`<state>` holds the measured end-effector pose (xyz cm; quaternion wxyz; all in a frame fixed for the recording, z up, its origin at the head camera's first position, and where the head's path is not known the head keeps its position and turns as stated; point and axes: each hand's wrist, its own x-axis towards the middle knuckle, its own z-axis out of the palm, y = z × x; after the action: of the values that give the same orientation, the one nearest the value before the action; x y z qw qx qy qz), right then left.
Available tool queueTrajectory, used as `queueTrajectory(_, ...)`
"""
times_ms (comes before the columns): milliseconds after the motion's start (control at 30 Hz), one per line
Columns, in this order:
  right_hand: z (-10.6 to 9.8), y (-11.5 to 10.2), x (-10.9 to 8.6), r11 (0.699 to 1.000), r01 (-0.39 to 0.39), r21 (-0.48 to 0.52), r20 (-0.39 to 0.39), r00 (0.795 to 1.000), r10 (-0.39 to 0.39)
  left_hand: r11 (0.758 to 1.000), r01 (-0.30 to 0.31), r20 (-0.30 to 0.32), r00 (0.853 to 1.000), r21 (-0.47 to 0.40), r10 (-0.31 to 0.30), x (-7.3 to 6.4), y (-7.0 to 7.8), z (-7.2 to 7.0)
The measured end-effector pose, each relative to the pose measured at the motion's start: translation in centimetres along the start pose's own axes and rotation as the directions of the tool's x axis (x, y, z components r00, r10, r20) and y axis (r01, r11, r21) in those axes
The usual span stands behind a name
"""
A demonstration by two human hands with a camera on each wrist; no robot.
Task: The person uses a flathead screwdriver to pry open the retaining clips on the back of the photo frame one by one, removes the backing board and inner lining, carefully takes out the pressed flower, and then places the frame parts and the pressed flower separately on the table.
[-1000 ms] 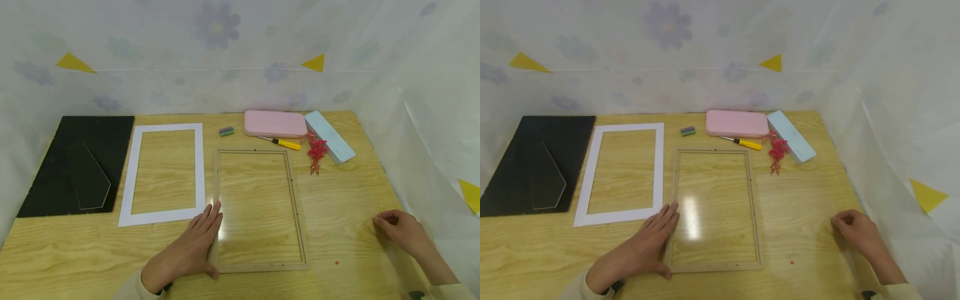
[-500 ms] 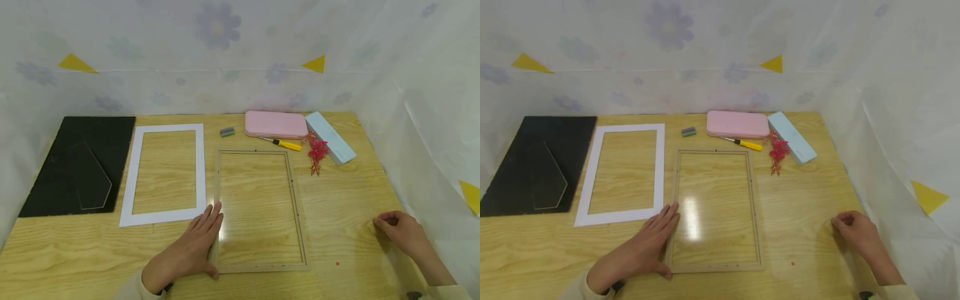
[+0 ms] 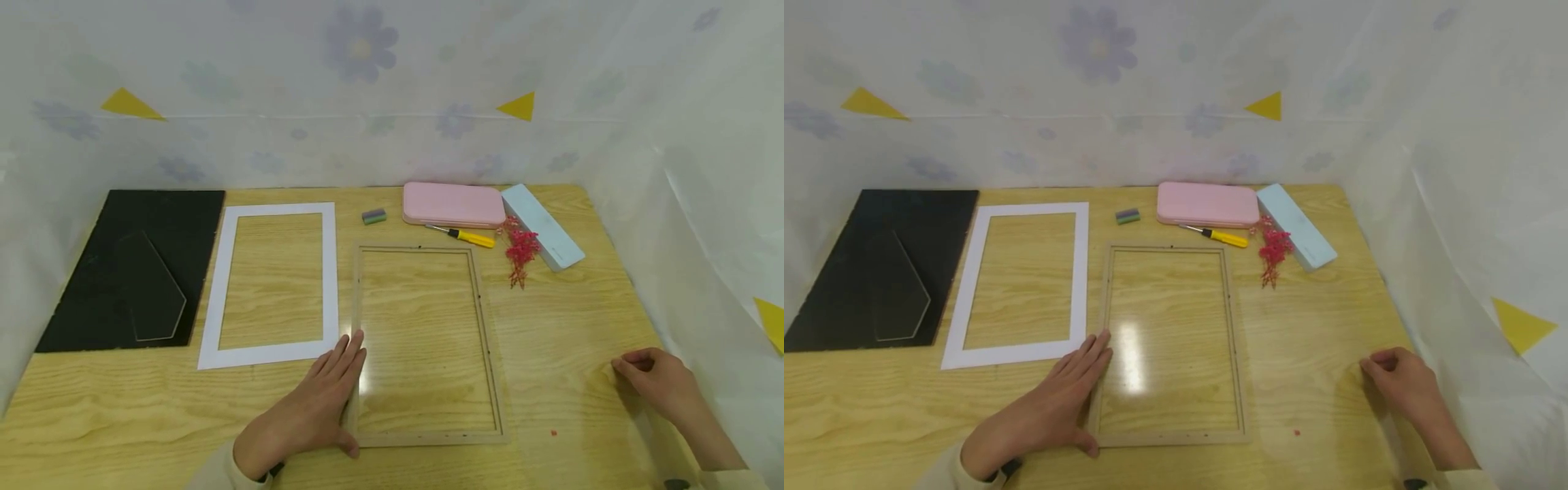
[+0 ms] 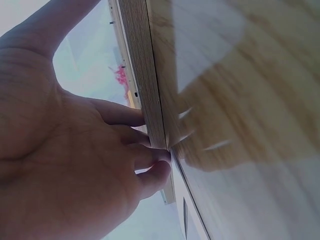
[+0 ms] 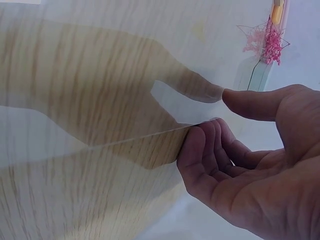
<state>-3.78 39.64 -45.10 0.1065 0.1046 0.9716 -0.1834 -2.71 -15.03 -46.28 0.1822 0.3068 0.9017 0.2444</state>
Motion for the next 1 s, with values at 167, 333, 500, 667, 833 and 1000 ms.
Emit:
queueTrajectory(167,-0.1,-0.1,0.0,1.000,0.001,0.003,0.009,1.000,-0.001,1.000,0.003,-0.001,1.000,0.006,-0.003,0.1,-0.1,0.0)
queueTrajectory(333,-0.1,-0.2,0.1,1.000,0.003,0.001,0.005,1.000,-0.003,1.000,0.010,0.016,1.000,-0.007,-0.010,0.1,-0.2,0.0)
queueTrajectory(500,0.1,-0.1,0.3,1.000,0.010,-0.002,0.002,1.000,-0.010,1.000,0.004,-0.004,1.000,0.005,-0.004,0.0,-0.3,0.2)
queueTrajectory(667,-0.1,-0.1,0.9,1.000,0.025,-0.015,0.001,1.000,-0.025,1.000,-0.001,-0.005,1.000,0.005,0.001,0.1,-0.1,0.3)
queueTrajectory(833,-0.5,-2.2,0.8,0.998,0.056,-0.023,-0.058,0.997,-0.057,0.999,-0.033,0.012,0.999,-0.022,0.033,0.4,-0.2,-1.0)
queueTrajectory(1000,0.1,-8.5,1.5,0.986,0.169,0.001,-0.165,0.972,-0.167,0.998,-0.013,-0.079,0.997,0.056,0.017,2.0,-1.0,-4.3)
